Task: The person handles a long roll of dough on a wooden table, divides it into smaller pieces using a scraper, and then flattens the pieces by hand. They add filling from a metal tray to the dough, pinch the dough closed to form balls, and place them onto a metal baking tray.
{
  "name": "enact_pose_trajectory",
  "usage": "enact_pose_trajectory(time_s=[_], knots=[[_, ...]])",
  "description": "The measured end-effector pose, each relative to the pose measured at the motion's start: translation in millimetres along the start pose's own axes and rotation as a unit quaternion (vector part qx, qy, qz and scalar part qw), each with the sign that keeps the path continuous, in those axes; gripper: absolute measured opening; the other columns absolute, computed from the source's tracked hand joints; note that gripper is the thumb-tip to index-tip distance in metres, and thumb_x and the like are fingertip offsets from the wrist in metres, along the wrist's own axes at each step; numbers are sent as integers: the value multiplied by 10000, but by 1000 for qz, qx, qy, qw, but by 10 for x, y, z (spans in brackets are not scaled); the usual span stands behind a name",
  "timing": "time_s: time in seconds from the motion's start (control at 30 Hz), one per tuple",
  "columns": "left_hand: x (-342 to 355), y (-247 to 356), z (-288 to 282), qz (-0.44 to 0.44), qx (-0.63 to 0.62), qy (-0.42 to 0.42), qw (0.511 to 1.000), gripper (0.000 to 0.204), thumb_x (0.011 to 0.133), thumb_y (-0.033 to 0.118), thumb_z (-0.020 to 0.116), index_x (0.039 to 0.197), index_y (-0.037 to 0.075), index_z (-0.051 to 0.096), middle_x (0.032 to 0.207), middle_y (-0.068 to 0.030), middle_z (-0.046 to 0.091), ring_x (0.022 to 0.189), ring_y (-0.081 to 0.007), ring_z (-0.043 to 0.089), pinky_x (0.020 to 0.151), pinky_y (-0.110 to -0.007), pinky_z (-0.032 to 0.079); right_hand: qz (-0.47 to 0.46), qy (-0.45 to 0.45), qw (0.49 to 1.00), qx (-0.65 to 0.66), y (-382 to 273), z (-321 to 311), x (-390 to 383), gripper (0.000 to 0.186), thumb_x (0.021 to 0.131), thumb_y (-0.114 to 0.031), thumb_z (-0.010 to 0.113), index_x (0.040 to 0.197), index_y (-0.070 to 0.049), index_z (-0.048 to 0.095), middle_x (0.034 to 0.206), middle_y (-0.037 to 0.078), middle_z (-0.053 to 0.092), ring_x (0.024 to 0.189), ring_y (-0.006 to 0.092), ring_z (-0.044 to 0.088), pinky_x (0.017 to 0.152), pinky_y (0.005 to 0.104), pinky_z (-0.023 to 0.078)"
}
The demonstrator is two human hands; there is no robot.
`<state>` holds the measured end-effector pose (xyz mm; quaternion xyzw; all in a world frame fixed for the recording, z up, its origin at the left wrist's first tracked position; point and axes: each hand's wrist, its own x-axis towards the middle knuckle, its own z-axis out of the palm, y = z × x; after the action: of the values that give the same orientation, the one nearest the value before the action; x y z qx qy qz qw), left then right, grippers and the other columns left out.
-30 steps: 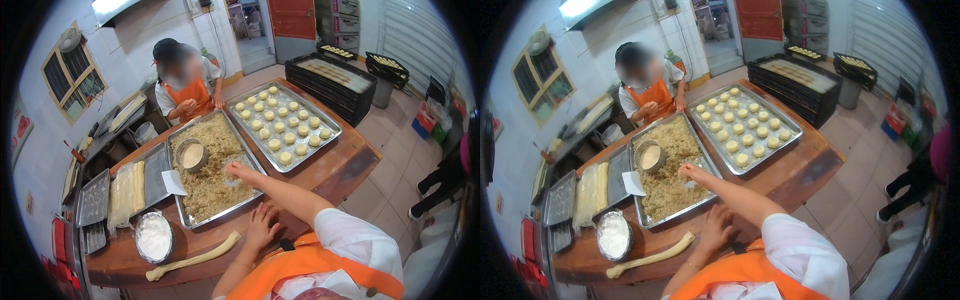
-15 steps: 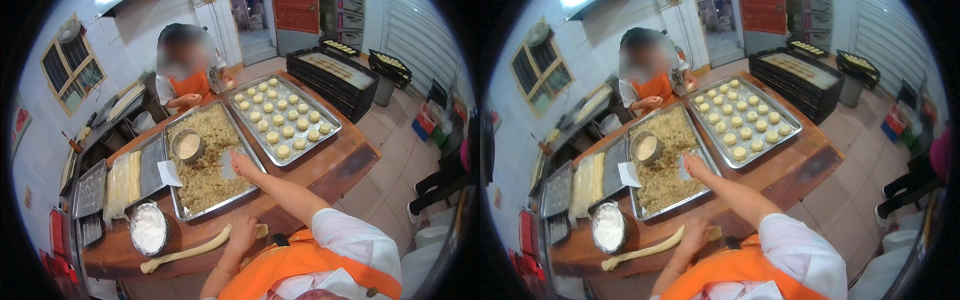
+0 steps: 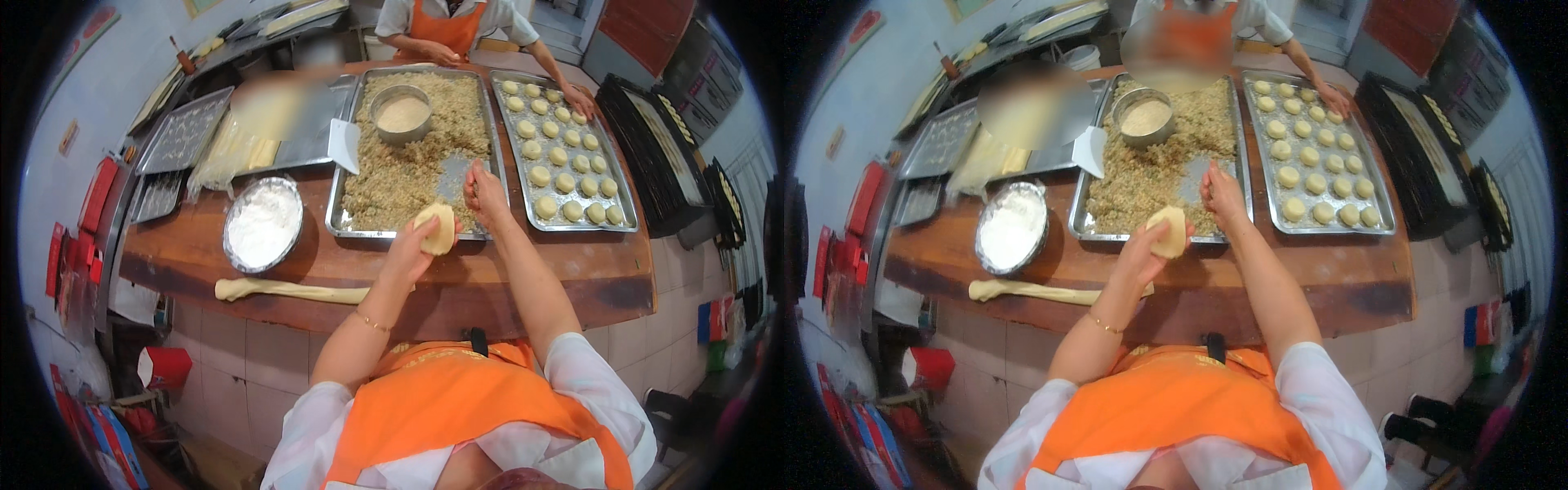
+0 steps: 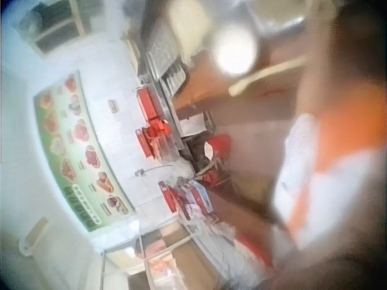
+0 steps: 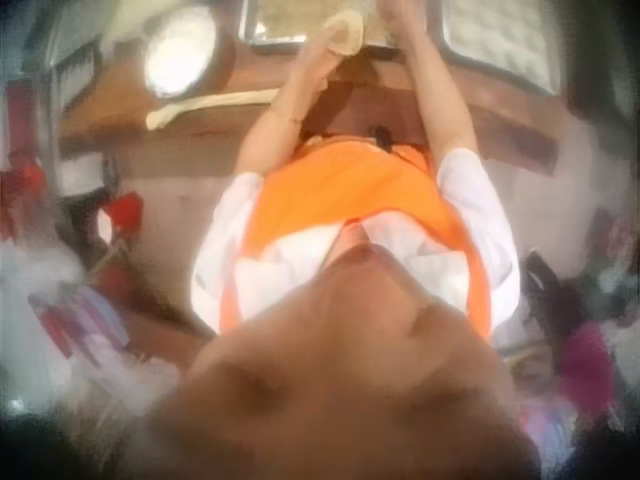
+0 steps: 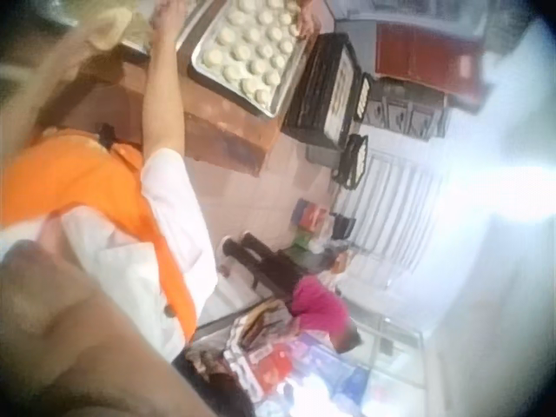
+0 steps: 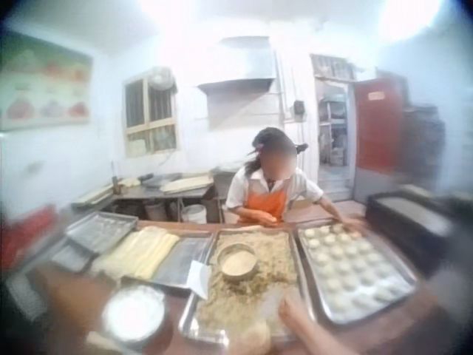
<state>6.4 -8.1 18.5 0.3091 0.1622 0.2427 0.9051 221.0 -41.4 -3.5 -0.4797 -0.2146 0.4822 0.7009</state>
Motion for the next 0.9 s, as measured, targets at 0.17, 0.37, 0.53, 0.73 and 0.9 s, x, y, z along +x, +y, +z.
enact_pose_trajectory(time_s=[0.17,0.37,0.53,0.73,0.9], knots=[[369,-54,-44,51,-29,116,992,258,1041,101,502,1239,-63,529,1151,-174,657,1004,-283,692,842,-407,605,-115,-22,982,-149,-59,161,-127,315,1054,-387,505,1003,-85,581,854,62,585,734,130,594,609,263,462],[565,-67,19,56,-95,141,984,303,1057,183,506,1283,-16,533,1265,-122,584,1112,-246,613,955,-412,527,-397,-43,659,-638,-38,571,-464,460,964,-158,616,1405,-97,502,1308,135,561,1217,292,602,1059,383,440],[532,-79,-109,34,-82,103,991,276,1049,189,535,1268,22,558,1218,-93,606,1094,-216,608,960,-392,504,-367,-47,705,-605,-96,545,-605,507,858,17,666,1343,-110,591,1154,142,604,1109,299,615,900,399,518],[526,-152,-126,98,-29,30,994,208,1036,126,528,1201,13,583,1102,-84,647,1003,-201,632,895,-358,527,-303,-17,833,-462,-49,619,-616,344,805,53,735,1125,-46,656,1021,121,620,779,226,647,698,314,544],[470,-172,-236,122,49,81,988,242,1036,86,513,1261,9,553,1167,-104,629,1014,-203,636,908,-366,536,-347,-25,807,-476,127,679,-634,349,782,69,756,1105,-24,660,1042,119,634,766,183,662,687,289,556]])
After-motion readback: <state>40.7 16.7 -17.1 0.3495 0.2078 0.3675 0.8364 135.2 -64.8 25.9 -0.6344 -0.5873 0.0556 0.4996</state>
